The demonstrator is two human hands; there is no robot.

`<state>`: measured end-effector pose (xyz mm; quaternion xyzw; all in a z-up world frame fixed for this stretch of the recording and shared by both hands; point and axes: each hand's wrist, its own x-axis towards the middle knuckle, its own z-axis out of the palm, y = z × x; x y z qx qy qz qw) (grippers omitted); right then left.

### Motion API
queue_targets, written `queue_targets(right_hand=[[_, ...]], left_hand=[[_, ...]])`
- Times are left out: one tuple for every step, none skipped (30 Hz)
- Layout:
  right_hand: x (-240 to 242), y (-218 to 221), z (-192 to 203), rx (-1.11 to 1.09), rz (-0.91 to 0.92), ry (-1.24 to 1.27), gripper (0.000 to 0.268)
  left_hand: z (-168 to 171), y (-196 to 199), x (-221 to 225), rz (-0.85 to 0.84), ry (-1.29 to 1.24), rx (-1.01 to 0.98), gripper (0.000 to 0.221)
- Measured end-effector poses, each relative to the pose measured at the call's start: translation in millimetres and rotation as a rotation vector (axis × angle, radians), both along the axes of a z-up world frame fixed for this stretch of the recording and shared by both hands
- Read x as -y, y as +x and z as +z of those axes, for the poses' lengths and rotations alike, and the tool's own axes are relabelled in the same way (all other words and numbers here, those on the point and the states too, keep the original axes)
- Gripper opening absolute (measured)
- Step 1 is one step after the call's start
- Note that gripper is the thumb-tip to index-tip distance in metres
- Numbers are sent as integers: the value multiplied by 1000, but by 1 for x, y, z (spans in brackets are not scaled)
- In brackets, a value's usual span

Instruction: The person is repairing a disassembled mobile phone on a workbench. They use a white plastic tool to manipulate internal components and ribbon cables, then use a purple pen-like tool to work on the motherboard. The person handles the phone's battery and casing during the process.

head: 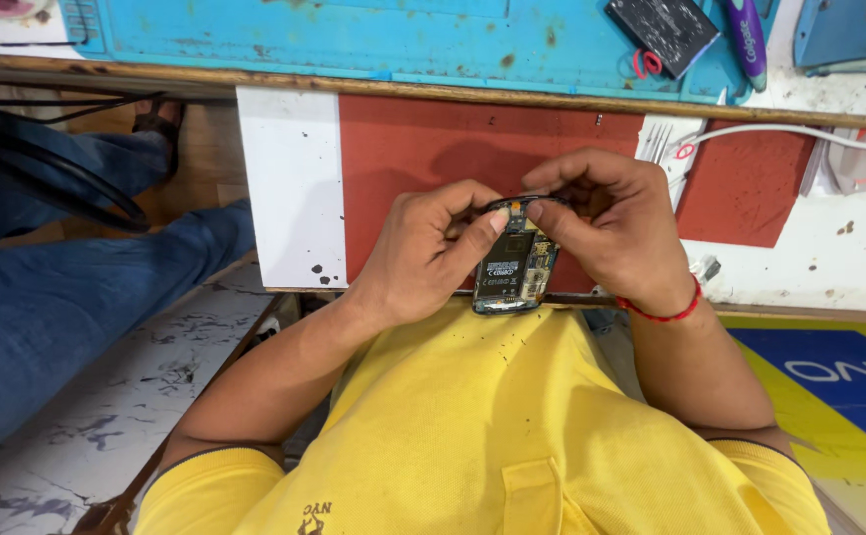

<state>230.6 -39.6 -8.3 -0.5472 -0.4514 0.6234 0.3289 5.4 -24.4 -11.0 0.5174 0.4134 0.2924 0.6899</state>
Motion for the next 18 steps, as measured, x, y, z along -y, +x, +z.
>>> queue_targets(right_hand=[[1, 0, -1, -34, -23, 25, 25], [2, 0, -2, -12, -40, 35, 23], [4, -1, -2, 10, -57, 45, 21], [7, -2, -2, 31, -73, 53, 20], [9, -2, -3, -4, -85, 23, 20], [8, -1, -3, -36, -98, 0, 21], [7, 1, -3, -68, -111, -22, 22], [6, 3, -2, -142, -105, -37, 25], [5, 6, -1, -215, -100, -52, 29], [3, 9, 0, -290, -87, -66, 33], [3, 11, 2, -353, -94, -73, 39], [4, 12, 3, -419, -98, -80, 45], [5, 14, 5, -485, -101, -87, 51], [7, 15, 5, -506, -105, -87, 52], [8, 15, 5, -526, -108, -87, 54], [12, 15, 4, -545, -115, -94, 55], [15, 15, 3, -567, -130, -84, 54], [17, 14, 2, -589, -145, -67, 54]], left_hand=[[-1, 1, 0, -19, -11, -42, 21], [-3, 2, 1, -38, -23, -86, 20], [-5, 2, 2, -56, -34, -129, 20], [-7, 2, 3, -45, -27, -95, 21], [-9, 2, 5, -35, -20, -61, 21], [-12, 4, 5, -25, -7, -24, 22], [-14, 4, 5, -11, -38, 32, 23], [-16, 5, 5, 9, -66, 90, 23], [-17, 6, 5, 28, -94, 148, 24], [-19, 6, 5, 62, -156, 172, 25], [-20, 6, 4, 96, -218, 196, 26], [-21, 5, 3, 132, -278, 218, 27], [-22, 3, 2, 164, -258, 212, 28], [-23, 2, 1, 194, -239, 206, 29], [-24, 1, -1, 224, -221, 201, 29], [-25, 1, 0, 254, -230, 214, 30], [-26, 1, 0, 284, -239, 227, 31], [-27, 1, -1, 310, -243, 241, 31]])
